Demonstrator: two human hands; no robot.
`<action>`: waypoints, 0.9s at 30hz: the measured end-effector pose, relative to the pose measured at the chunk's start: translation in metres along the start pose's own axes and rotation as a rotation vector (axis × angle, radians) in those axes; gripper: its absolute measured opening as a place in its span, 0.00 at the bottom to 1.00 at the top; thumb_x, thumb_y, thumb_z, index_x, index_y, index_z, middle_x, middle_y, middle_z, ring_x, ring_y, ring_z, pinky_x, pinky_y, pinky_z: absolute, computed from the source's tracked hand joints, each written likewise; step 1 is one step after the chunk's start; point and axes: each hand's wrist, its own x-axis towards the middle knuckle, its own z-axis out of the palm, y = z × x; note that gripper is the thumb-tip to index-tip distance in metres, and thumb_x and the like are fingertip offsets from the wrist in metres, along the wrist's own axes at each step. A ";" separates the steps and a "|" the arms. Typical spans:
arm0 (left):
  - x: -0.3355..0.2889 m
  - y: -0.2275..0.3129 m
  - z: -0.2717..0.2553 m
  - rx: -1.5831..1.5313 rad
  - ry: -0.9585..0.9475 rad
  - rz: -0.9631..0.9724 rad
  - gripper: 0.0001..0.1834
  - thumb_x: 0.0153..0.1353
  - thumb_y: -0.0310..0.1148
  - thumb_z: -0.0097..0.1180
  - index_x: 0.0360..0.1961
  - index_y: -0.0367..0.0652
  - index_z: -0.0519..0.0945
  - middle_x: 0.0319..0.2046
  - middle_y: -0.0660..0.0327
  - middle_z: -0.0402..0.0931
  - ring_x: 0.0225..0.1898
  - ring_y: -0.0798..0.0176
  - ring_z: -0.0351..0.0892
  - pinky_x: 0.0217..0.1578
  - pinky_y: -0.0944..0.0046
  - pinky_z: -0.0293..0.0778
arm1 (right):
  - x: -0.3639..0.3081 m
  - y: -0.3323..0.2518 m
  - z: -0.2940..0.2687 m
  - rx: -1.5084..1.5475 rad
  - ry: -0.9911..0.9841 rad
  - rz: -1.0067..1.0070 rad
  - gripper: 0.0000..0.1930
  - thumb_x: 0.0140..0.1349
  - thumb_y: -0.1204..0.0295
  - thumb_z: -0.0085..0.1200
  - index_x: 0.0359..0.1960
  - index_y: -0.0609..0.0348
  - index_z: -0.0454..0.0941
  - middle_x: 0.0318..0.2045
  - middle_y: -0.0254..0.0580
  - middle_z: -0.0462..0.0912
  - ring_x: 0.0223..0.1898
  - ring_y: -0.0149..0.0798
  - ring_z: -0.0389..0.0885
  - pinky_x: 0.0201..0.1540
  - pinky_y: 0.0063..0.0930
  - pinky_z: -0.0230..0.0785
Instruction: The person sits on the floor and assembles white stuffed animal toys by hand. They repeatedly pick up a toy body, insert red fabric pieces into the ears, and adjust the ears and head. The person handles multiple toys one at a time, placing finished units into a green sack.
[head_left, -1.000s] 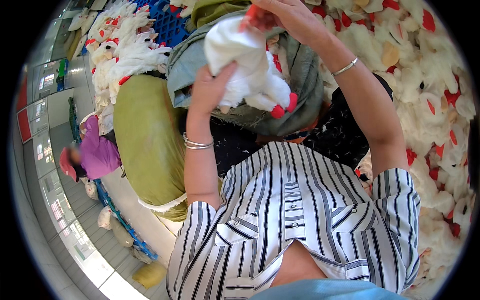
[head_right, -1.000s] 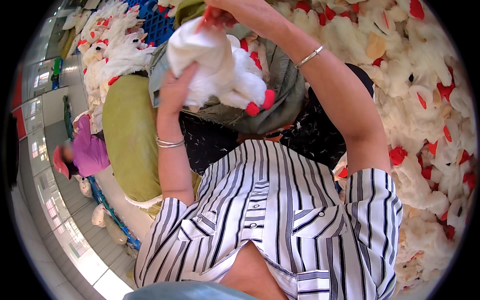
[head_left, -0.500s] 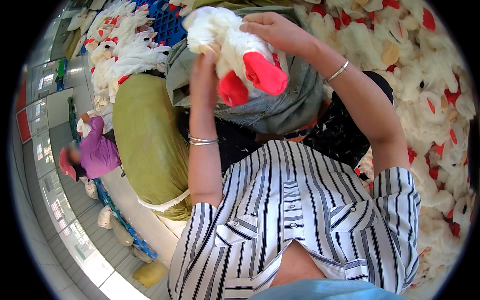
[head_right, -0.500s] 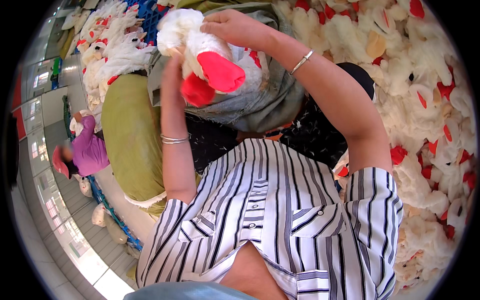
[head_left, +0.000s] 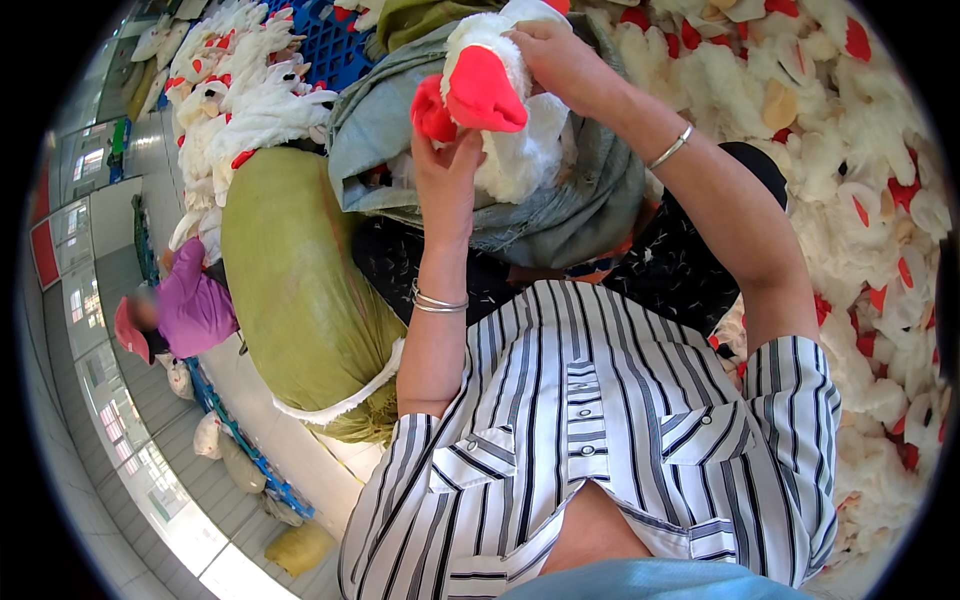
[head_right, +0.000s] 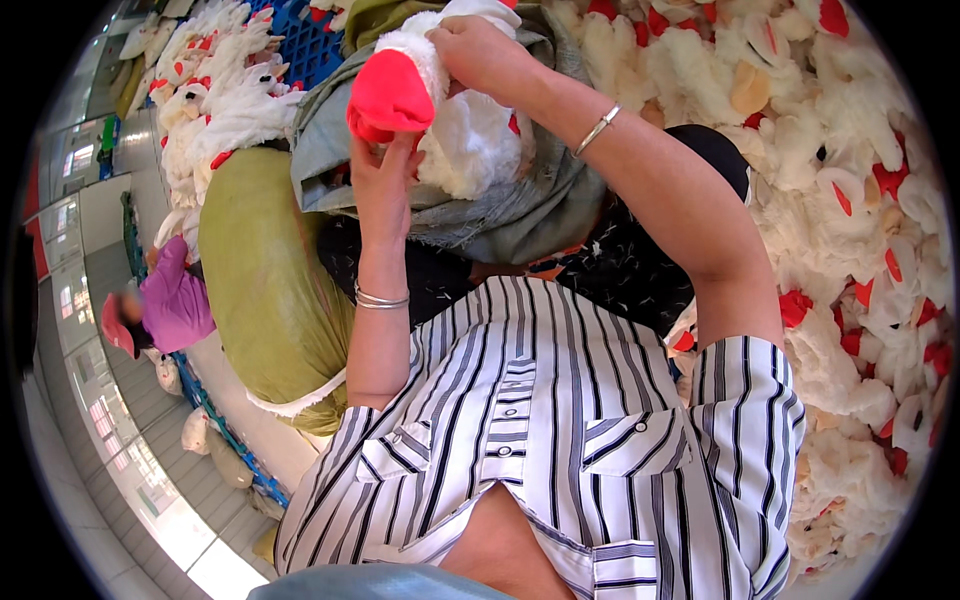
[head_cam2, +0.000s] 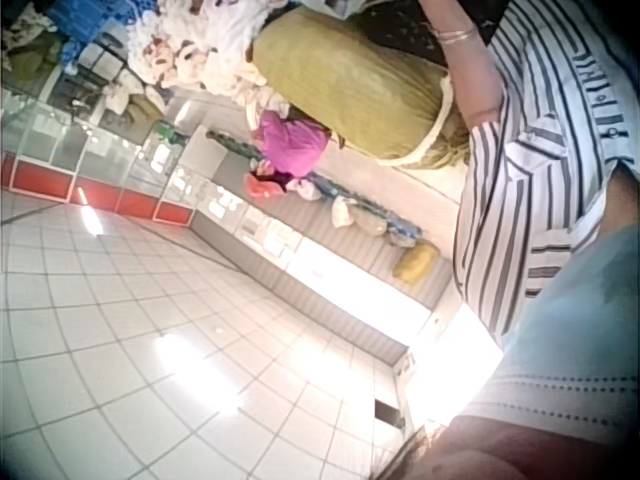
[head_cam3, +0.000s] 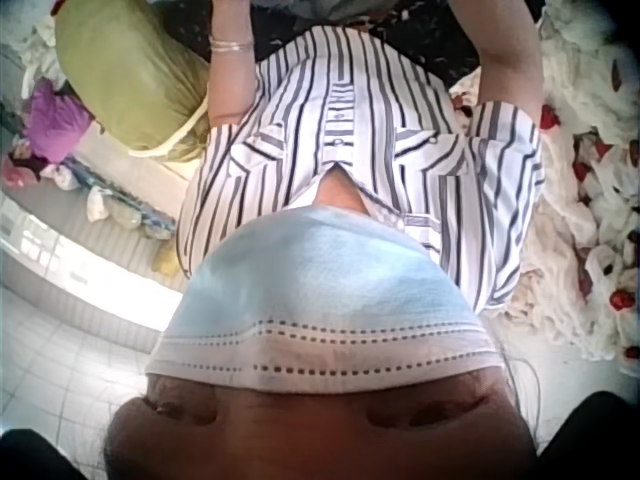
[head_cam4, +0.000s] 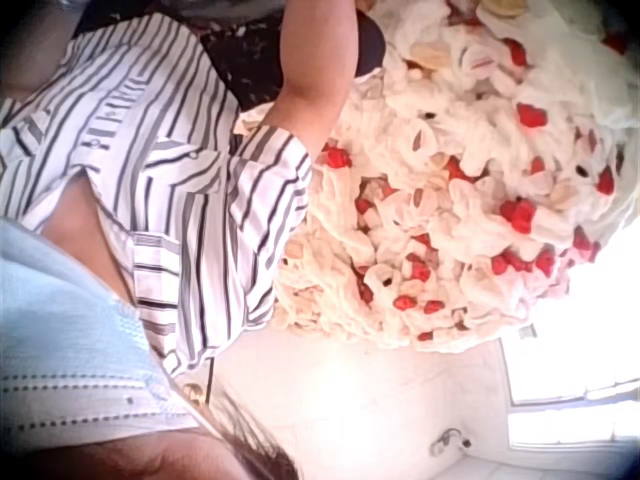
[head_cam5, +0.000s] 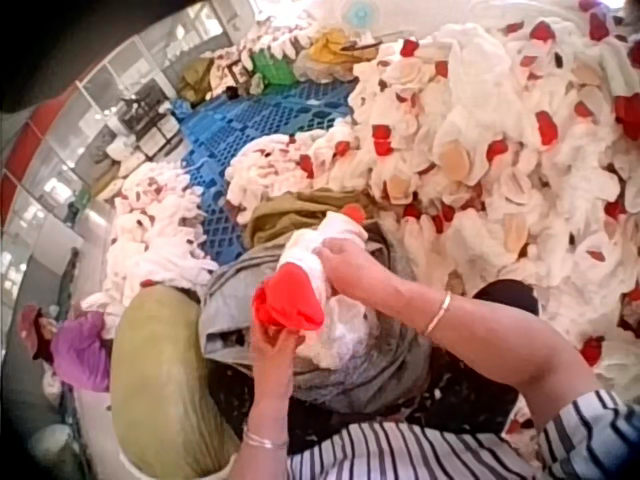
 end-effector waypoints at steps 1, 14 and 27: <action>0.006 -0.002 -0.001 0.030 0.032 0.077 0.21 0.64 0.29 0.56 0.57 0.38 0.70 0.54 0.61 0.71 0.46 0.70 0.76 0.41 0.69 0.76 | -0.005 -0.003 0.005 -0.010 0.000 0.021 0.16 0.71 0.66 0.42 0.47 0.66 0.76 0.37 0.37 0.80 0.34 0.28 0.79 0.37 0.28 0.76; -0.007 0.054 -0.015 0.401 -0.109 0.372 0.08 0.60 0.23 0.56 0.41 0.38 0.79 0.19 0.75 0.66 0.21 0.82 0.60 0.23 0.79 0.57 | -0.006 0.008 -0.015 -0.151 -0.416 -0.377 0.08 0.60 0.72 0.54 0.38 0.63 0.77 0.33 0.31 0.80 0.34 0.22 0.74 0.36 0.22 0.71; 0.008 0.065 0.021 0.505 0.015 0.139 0.15 0.57 0.33 0.66 0.41 0.35 0.78 0.24 0.67 0.78 0.23 0.78 0.72 0.27 0.74 0.71 | -0.023 -0.044 -0.005 -0.309 -0.160 -0.408 0.18 0.66 0.56 0.51 0.33 0.61 0.77 0.26 0.31 0.77 0.26 0.26 0.73 0.28 0.22 0.68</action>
